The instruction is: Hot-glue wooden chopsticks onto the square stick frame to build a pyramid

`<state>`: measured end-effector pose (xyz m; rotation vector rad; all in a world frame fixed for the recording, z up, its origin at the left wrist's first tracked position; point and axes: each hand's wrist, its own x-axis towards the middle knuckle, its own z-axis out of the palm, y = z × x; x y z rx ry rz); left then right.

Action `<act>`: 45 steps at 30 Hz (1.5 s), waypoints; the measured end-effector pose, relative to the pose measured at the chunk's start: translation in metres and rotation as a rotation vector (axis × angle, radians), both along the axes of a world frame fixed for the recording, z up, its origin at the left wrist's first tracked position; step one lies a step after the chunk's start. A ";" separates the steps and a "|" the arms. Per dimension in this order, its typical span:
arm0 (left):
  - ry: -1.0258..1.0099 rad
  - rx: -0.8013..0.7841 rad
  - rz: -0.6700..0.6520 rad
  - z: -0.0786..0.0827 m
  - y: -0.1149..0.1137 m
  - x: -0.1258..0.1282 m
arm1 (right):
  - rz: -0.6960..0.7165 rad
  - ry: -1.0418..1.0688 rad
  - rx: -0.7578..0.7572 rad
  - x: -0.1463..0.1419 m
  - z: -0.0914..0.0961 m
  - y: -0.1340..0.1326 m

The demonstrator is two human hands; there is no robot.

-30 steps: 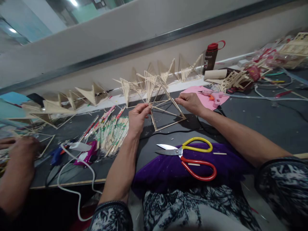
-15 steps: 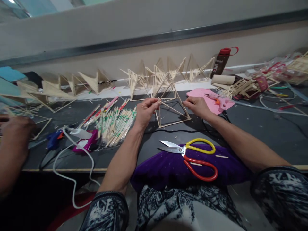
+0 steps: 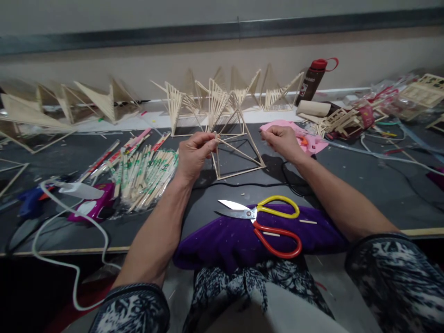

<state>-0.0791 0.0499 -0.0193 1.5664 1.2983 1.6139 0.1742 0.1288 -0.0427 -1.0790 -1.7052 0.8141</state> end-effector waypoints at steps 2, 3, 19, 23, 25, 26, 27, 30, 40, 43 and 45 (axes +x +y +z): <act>0.000 0.001 -0.002 0.000 0.000 0.000 | 0.035 0.053 -0.054 -0.002 0.001 -0.001; -0.001 -0.001 -0.003 0.000 0.000 0.000 | 0.048 0.083 -0.076 -0.002 0.001 -0.002; 0.044 -0.010 0.039 -0.002 0.004 -0.006 | 0.067 -0.740 0.046 0.008 -0.002 0.008; 0.044 0.001 0.035 -0.003 0.004 -0.007 | 0.050 -0.929 0.148 0.002 -0.011 0.011; 0.035 0.010 0.035 -0.003 0.004 -0.006 | 0.088 -0.980 0.189 0.000 -0.014 0.012; 0.034 0.011 0.033 -0.003 0.004 -0.006 | 0.104 -0.995 0.203 0.000 -0.015 0.012; 0.034 0.010 0.030 -0.003 0.004 -0.006 | 0.118 -1.009 0.210 -0.001 -0.016 0.011; 0.045 -0.001 0.015 -0.001 0.003 -0.007 | 0.147 -1.046 0.204 -0.002 -0.015 0.008; 0.076 -0.024 0.011 0.001 0.004 -0.008 | 0.041 -0.967 0.171 -0.010 -0.010 0.029; 0.063 -0.012 -0.006 0.001 0.003 -0.008 | 0.061 -0.936 0.186 -0.018 -0.011 0.039; 0.061 -0.027 -0.008 0.001 0.002 -0.008 | 0.062 -0.921 0.186 -0.024 -0.012 0.044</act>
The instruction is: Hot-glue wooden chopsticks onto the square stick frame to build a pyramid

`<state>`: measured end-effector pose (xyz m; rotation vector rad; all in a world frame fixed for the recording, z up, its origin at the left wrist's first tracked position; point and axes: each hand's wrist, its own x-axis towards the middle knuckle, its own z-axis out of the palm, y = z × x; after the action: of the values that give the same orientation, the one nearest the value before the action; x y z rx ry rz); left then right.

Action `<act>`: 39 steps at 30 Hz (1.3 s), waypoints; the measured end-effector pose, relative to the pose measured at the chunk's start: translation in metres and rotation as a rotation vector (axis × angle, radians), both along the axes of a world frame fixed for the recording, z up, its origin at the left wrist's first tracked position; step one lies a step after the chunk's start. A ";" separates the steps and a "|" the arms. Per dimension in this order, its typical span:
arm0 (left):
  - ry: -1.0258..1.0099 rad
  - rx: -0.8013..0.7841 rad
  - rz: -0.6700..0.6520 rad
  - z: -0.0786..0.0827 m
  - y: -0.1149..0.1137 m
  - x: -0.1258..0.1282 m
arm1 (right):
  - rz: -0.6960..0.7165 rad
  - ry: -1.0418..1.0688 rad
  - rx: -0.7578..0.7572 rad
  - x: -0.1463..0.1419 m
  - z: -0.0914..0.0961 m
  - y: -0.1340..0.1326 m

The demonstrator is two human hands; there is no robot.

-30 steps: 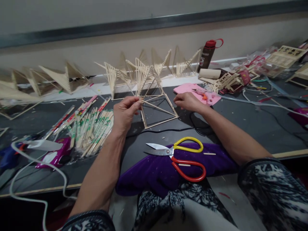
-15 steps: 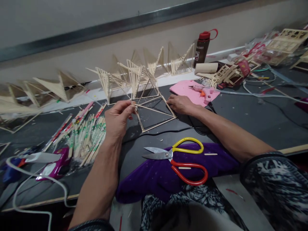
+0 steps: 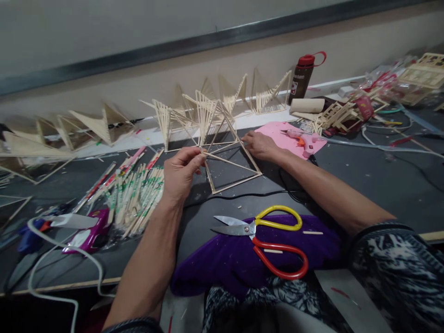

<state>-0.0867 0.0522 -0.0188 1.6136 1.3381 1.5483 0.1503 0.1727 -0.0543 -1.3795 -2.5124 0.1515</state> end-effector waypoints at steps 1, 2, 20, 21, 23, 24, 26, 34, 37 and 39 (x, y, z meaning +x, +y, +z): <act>-0.001 -0.012 0.001 0.000 0.000 0.000 | -0.004 0.010 -0.001 -0.003 0.000 0.002; -0.004 -0.021 0.003 0.001 -0.001 0.000 | -0.008 0.022 -0.003 -0.005 -0.001 0.003; -0.027 -0.035 -0.023 -0.001 -0.002 -0.001 | -0.057 0.052 -0.049 -0.013 -0.019 0.012; -0.026 -0.034 -0.023 -0.002 -0.002 0.000 | -0.055 0.051 -0.048 -0.013 -0.019 0.012; -0.022 -0.030 -0.015 -0.002 -0.002 0.000 | -0.056 0.057 -0.046 -0.013 -0.020 0.013; -0.019 -0.027 -0.007 -0.002 -0.002 0.000 | -0.058 0.061 -0.044 -0.013 -0.021 0.013; -0.006 -0.021 0.012 -0.002 -0.002 0.001 | -0.069 0.063 -0.035 -0.013 -0.024 0.016; 0.042 -0.006 0.042 -0.005 0.000 0.002 | -0.062 0.131 -0.009 -0.012 -0.033 0.017; 0.047 -0.007 0.053 -0.005 -0.001 0.003 | -0.060 0.169 -0.027 -0.012 -0.032 0.015; 0.055 -0.015 0.071 -0.005 -0.001 0.004 | -0.058 0.166 -0.035 -0.012 -0.031 0.014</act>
<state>-0.0830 0.0509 -0.0234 1.6266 1.4474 1.5404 0.1380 0.1868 -0.0849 -1.3904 -2.3429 0.2871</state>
